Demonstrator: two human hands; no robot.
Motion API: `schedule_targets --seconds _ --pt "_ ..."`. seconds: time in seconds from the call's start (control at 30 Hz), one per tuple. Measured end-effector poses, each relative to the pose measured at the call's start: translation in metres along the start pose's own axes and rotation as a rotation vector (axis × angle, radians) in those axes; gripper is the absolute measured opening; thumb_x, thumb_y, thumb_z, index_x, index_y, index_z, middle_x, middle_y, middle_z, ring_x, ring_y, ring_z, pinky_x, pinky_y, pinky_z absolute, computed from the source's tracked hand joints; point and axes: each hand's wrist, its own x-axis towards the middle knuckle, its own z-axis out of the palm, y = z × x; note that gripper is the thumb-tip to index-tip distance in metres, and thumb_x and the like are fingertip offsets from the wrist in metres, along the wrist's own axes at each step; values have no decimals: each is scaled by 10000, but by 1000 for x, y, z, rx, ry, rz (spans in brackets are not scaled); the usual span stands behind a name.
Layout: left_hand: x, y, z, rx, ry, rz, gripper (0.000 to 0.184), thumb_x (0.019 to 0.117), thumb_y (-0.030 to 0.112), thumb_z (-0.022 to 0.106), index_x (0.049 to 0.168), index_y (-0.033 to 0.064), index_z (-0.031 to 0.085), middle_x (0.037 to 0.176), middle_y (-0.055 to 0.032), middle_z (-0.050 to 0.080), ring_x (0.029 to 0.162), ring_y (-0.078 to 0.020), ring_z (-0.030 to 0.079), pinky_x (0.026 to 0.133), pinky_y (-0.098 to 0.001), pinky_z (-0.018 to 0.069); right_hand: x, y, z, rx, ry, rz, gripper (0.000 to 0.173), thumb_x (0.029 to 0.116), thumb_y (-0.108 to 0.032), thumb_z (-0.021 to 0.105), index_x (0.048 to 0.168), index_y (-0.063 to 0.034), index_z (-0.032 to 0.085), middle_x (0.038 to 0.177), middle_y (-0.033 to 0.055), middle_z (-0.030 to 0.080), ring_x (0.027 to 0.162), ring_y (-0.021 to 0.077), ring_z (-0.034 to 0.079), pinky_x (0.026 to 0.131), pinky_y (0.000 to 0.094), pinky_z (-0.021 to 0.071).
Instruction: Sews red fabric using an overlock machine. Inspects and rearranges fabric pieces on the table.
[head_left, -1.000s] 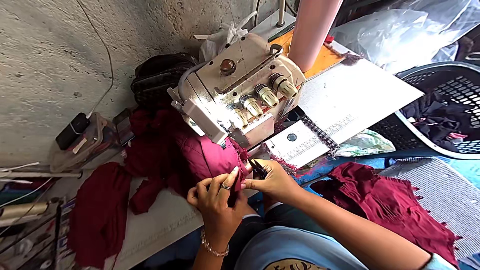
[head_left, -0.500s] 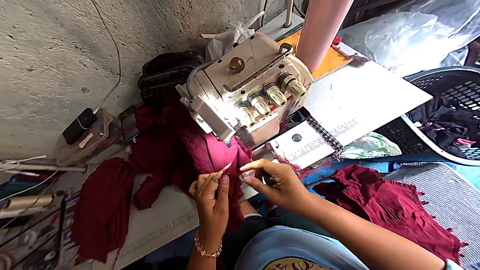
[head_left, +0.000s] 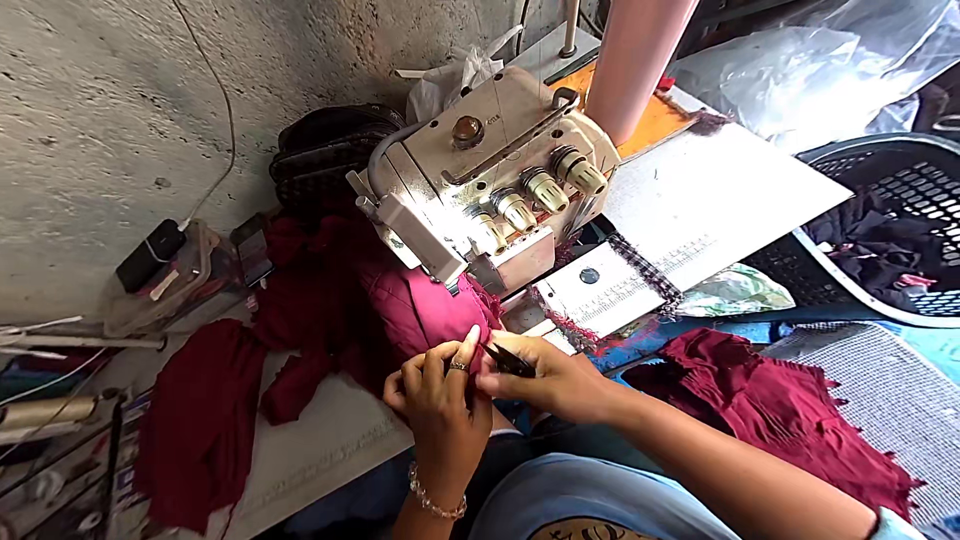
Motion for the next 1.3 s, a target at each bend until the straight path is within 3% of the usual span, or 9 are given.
schedule_targets --seconds 0.07,0.17,0.27,0.37,0.47,0.57,0.7,1.0,1.3 --pt "-2 -2 1 41 7 17 348 956 279 508 1155 214 787 1023 -28 694 1002 -193 549 925 -453 279 -15 -9 -9 146 -177 52 127 1030 -224 540 968 -134 604 845 -108 547 651 -80 454 558 102 362" --pt "-3 -2 2 87 27 53 359 956 206 490 1157 246 784 1010 -26 697 1005 -203 551 931 -454 277 -39 -14 -31 275 -324 118 172 1012 -327 556 982 -192 659 894 -123 681 565 -104 468 467 97 345" --pt "-6 0 6 136 52 79 327 979 226 502 1157 280 771 1015 -11 689 1018 -206 542 937 -448 266 -37 -16 -35 90 90 195 115 1003 -256 540 948 -219 634 778 -167 602 514 -104 403 456 98 322" --pt "-6 2 8 165 65 85 324 975 214 511 1150 278 776 1019 -7 694 1015 -209 541 927 -452 268 -12 3 -27 -268 380 198 224 983 -333 625 1016 -125 703 892 -84 586 665 -69 469 589 113 384" --pt "-7 3 8 182 78 86 300 970 205 521 1118 265 774 1016 -5 689 1023 -204 539 937 -446 262 -1 17 -17 -308 356 163 323 958 -420 667 965 -100 712 933 -52 610 736 -62 517 632 112 414" --pt "-7 2 11 202 87 78 275 928 252 588 1132 270 771 1023 -12 677 1024 -208 536 931 -449 262 -2 20 -7 -291 399 101 277 932 -357 706 872 -87 693 958 -37 620 770 -73 517 642 96 402" --pt "-9 -3 18 278 101 80 338 905 233 621 1226 278 717 1034 -52 622 1021 -232 523 926 -451 261 -4 22 -3 -351 446 -15 277 933 -289 713 822 -35 699 1217 72 678 940 -53 602 785 112 487" --pt "-10 -7 16 335 101 106 338 950 178 552 1239 284 693 1024 -46 613 1033 -230 521 937 -445 260 5 38 -2 -129 471 -29 138 880 -174 735 799 -92 659 772 -92 614 669 -84 521 594 97 413" --pt "-6 -7 7 349 76 133 352 957 150 534 1238 277 704 1064 -43 642 1048 -244 521 937 -450 261 -3 34 7 -172 476 -128 166 900 -163 726 799 -64 640 808 -55 615 732 -70 537 647 98 427"
